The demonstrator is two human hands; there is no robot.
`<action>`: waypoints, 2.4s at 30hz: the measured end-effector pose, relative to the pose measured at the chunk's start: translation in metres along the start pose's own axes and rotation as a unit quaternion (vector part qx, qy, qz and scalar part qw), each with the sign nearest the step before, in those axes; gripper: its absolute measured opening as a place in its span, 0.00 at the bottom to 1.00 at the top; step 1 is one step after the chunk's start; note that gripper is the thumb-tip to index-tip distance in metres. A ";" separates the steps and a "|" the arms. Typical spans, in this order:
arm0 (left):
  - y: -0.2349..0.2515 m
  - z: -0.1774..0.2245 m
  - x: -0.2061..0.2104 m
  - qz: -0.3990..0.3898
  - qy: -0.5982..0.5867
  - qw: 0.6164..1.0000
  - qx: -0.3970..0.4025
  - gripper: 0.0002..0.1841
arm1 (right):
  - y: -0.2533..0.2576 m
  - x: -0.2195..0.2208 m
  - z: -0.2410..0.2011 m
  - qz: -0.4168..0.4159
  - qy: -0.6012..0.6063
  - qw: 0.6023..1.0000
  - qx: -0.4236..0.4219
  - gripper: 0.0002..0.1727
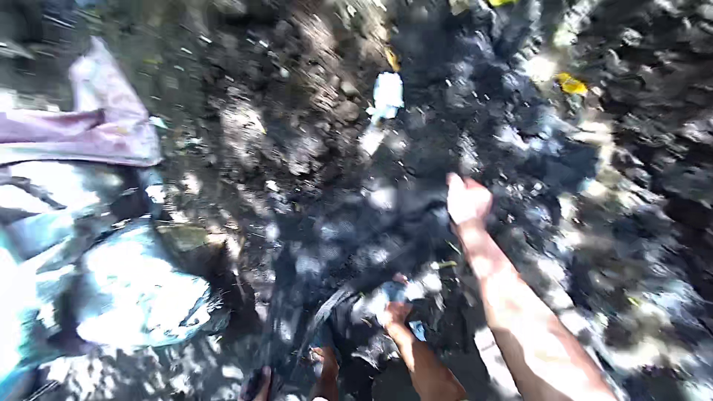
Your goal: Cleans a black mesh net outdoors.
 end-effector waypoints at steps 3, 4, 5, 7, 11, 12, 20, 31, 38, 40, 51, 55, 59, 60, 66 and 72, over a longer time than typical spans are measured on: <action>0.029 -0.018 -0.030 -0.008 -0.013 0.992 0.123 0.20 | -0.076 -0.102 -0.030 0.033 0.036 0.998 0.036 0.31; 0.035 -0.017 -0.038 -0.011 -0.023 0.988 0.149 0.21 | -0.102 -0.136 -0.036 0.062 0.069 0.994 0.049 0.29; 0.037 -0.009 -0.047 -0.015 -0.037 0.986 0.161 0.21 | -0.127 -0.165 -0.037 0.093 0.102 0.988 0.063 0.28; 0.035 0.013 -0.070 -0.013 -0.076 0.981 0.179 0.21 | -0.171 -0.208 -0.040 0.154 0.147 0.974 0.079 0.24; 0.023 0.039 -0.129 0.004 -0.150 0.969 0.196 0.26 | -0.250 -0.272 -0.078 0.218 0.185 0.956 0.065 0.21; 0.017 0.042 -0.143 0.005 -0.150 0.969 0.195 0.28 | -0.268 -0.288 -0.093 0.226 0.171 0.958 0.051 0.22; -0.139 0.107 -0.245 -0.103 -0.254 0.898 0.344 0.22 | -0.476 -0.483 -0.136 0.376 0.287 0.879 0.049 0.18; -0.373 0.177 -0.272 -0.280 -0.348 0.752 0.484 0.15 | -0.681 -0.618 -0.072 0.489 0.226 0.833 0.127 0.29; -0.416 0.178 -0.212 -0.332 -0.372 0.722 0.479 0.22 | -0.729 -0.576 0.027 0.511 0.468 0.704 0.154 0.15; -0.430 0.175 -0.192 -0.341 -0.351 0.728 0.481 0.22 | -0.733 -0.570 0.037 0.514 0.485 0.691 0.152 0.10; -0.507 0.187 -0.110 -0.373 -0.302 0.742 0.468 0.30 | -0.731 -0.568 0.113 0.532 0.489 0.669 0.173 0.15; -0.545 0.194 -0.093 -0.386 -0.303 0.735 0.468 0.29 | -0.727 -0.573 0.123 0.508 0.509 0.663 0.208 0.16; -0.578 0.221 -0.088 -0.419 -0.285 0.699 0.504 0.31 | -0.700 -0.591 0.115 0.487 0.541 0.661 0.183 0.15; -0.584 0.230 -0.087 -0.423 -0.281 0.695 0.509 0.32 | -0.692 -0.597 0.109 0.483 0.549 0.660 0.170 0.15; -0.618 0.304 -0.060 -0.444 -0.272 0.677 0.520 0.31 | -0.624 -0.645 0.057 0.473 0.540 0.686 0.120 0.16; -0.633 0.401 0.007 -0.489 -0.196 0.646 0.552 0.28 | -0.516 -0.665 0.002 0.426 0.542 0.715 0.120 0.17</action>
Point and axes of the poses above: each hand's wrist, its own y-axis towards the middle knuckle, its own x-axis out of the palm, z = x × y, the point moved 9 cm from there along y, towards the middle knuckle, and after that the axes turned 3 degrees about -x, right-handed, at the moved point
